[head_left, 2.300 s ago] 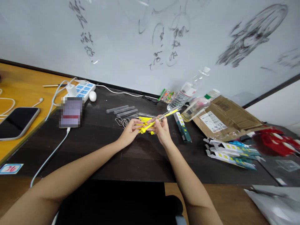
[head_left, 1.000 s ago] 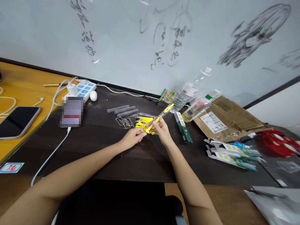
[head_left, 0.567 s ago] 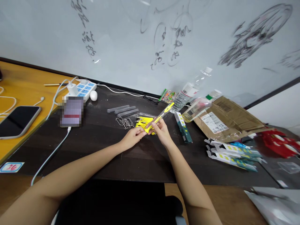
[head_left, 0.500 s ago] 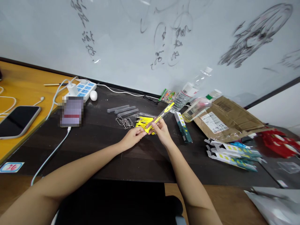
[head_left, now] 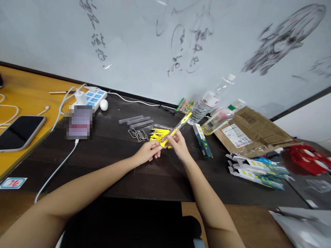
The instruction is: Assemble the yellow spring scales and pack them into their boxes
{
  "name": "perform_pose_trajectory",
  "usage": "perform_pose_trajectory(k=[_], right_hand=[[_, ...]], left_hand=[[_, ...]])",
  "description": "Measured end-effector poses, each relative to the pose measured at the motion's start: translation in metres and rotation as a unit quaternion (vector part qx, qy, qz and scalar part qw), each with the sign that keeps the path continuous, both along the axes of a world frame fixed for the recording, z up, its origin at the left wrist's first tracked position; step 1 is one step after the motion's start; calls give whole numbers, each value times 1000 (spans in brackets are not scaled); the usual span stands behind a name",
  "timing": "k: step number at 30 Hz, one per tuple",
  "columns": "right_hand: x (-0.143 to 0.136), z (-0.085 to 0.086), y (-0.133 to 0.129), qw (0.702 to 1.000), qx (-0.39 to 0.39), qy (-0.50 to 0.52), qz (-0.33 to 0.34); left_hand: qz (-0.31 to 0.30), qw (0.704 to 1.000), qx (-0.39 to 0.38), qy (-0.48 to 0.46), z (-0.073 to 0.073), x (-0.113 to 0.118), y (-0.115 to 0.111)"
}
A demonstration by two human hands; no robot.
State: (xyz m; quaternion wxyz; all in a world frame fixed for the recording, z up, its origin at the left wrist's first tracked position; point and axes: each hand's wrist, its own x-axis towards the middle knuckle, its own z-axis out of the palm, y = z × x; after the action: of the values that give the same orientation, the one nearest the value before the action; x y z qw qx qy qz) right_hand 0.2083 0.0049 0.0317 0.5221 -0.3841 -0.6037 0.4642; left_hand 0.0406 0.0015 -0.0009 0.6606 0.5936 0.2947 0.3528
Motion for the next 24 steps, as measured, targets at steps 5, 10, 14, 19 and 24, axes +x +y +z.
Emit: perform_pose_trajectory(k=[5,10,14,19,24], right_hand=[[-1,-1,0,1000,4,9,-3],[-3,-7,2,1000,4,19,-5],[-5,-13,3,1000,7,17,-18],[-8,-18,4,1000,-3,5,-26],[-10,-23,6,999,0,26,-34]], left_hand=[[3,1000,0,-19,-5,3,0],[9,999,6,-45,-7,7,-6],[30,998,35,-29,-8,9,-10],[42,997,60,11,-6,5,-11],[34,997,67,21,-7,2,-9]])
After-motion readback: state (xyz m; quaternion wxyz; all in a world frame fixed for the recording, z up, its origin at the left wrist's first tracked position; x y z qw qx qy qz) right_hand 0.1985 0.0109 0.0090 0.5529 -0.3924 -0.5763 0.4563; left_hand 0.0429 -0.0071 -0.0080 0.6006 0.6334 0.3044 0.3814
